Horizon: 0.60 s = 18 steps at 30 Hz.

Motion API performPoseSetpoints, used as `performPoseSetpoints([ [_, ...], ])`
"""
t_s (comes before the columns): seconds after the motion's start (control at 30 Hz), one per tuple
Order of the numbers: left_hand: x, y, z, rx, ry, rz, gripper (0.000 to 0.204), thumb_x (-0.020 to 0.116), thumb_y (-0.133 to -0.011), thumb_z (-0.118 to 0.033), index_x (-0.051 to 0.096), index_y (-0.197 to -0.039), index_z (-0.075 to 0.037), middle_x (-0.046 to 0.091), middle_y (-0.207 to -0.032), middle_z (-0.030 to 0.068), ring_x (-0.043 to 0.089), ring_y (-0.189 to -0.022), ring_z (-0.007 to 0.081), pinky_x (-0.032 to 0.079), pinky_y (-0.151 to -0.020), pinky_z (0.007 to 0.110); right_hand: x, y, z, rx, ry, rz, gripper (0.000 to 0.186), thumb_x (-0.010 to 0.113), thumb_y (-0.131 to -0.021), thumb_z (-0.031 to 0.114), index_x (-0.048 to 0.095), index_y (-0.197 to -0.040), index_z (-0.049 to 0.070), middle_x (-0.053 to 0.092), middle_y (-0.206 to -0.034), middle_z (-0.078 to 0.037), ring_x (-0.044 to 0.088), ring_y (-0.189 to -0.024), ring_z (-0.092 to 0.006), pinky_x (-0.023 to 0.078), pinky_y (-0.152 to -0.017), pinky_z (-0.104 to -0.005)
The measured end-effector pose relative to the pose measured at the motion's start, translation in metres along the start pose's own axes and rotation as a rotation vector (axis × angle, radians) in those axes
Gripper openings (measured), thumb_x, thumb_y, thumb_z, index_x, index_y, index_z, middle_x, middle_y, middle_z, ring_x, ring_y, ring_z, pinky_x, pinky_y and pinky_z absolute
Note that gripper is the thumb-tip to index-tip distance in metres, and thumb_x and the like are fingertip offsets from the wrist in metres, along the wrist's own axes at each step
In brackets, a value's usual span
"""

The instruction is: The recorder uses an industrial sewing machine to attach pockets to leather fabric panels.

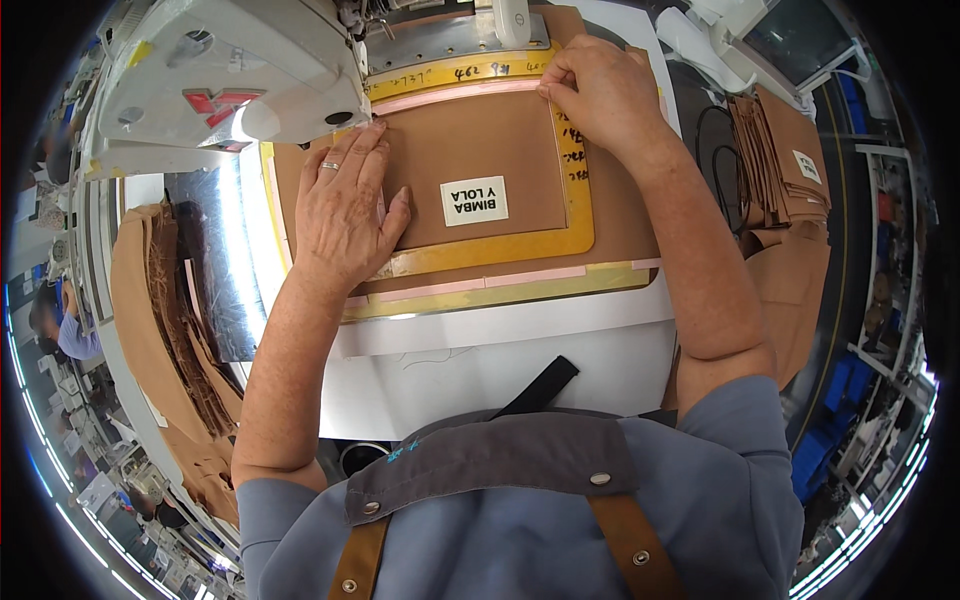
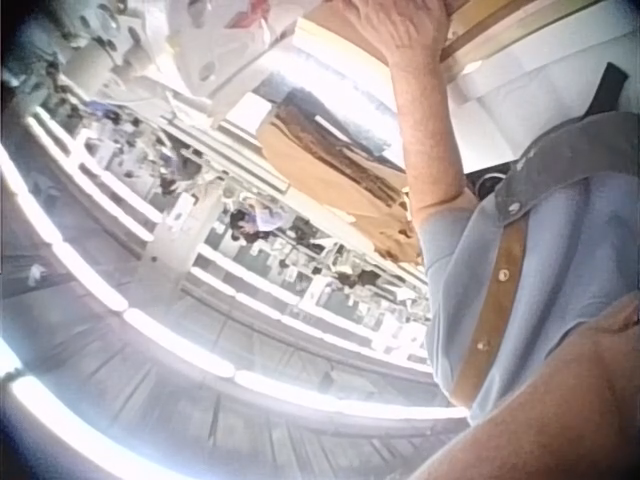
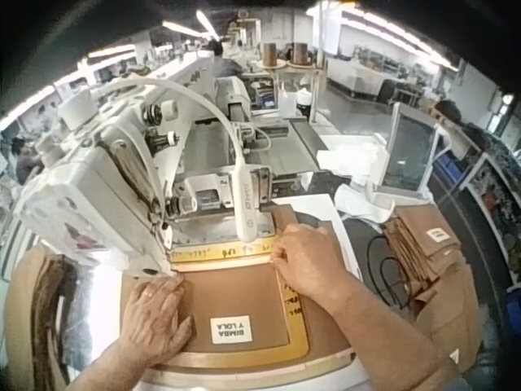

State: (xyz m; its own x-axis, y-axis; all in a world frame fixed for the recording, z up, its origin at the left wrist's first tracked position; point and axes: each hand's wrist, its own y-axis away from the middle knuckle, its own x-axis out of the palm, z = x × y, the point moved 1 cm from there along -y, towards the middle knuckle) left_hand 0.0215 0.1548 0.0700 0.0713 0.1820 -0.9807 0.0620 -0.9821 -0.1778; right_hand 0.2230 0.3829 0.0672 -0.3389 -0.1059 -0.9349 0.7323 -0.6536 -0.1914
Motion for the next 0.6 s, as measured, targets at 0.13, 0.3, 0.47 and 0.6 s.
performPoseSetpoints([
  [0.13,-0.001,-0.013,-0.020,-0.018,-0.025,0.018,0.053,0.067,-0.094,-0.035,0.059,-0.132,0.000,0.057,-0.144,0.0141,0.053,-0.134,0.0324,0.040,-0.112,0.047,0.002,-0.003,-0.007,0.069,-0.126,0.101,0.017,0.077,-0.085,0.026,0.074,-0.079,0.011,0.069,-0.091,-0.004,0.070,-0.090,-0.0274,0.049,-0.086,-0.0467],
  [0.3,0.015,-0.033,-0.045,0.094,0.210,-0.104,0.055,0.072,-0.094,-0.031,0.057,-0.136,0.002,0.058,-0.140,0.0187,0.057,-0.128,0.0375,0.047,-0.107,0.046,0.001,-0.003,-0.013,0.077,-0.317,0.162,0.018,0.076,-0.089,0.023,0.075,-0.090,0.005,0.068,-0.089,-0.004,0.067,-0.083,-0.0196,0.052,-0.077,-0.0354],
  [0.47,0.032,-0.043,-0.045,0.071,0.260,-0.148,0.054,0.072,-0.094,-0.031,0.060,-0.133,0.005,0.062,-0.136,0.0184,0.061,-0.123,0.0336,0.050,-0.103,0.043,-0.007,0.000,-0.001,0.064,-0.484,0.208,0.022,0.075,-0.090,0.025,0.074,-0.094,0.003,0.073,-0.088,-0.011,0.071,-0.081,-0.0224,0.056,-0.075,-0.0351],
  [0.6,0.035,-0.044,-0.043,0.122,0.267,-0.176,0.056,0.075,-0.091,-0.030,0.061,-0.133,0.004,0.064,-0.132,0.0175,0.061,-0.121,0.0337,0.050,-0.102,0.043,0.006,0.008,-0.003,0.134,-0.652,0.103,0.024,0.074,-0.092,0.024,0.075,-0.099,0.001,0.074,-0.084,-0.009,0.070,-0.077,-0.0178,0.056,-0.073,-0.0326],
])
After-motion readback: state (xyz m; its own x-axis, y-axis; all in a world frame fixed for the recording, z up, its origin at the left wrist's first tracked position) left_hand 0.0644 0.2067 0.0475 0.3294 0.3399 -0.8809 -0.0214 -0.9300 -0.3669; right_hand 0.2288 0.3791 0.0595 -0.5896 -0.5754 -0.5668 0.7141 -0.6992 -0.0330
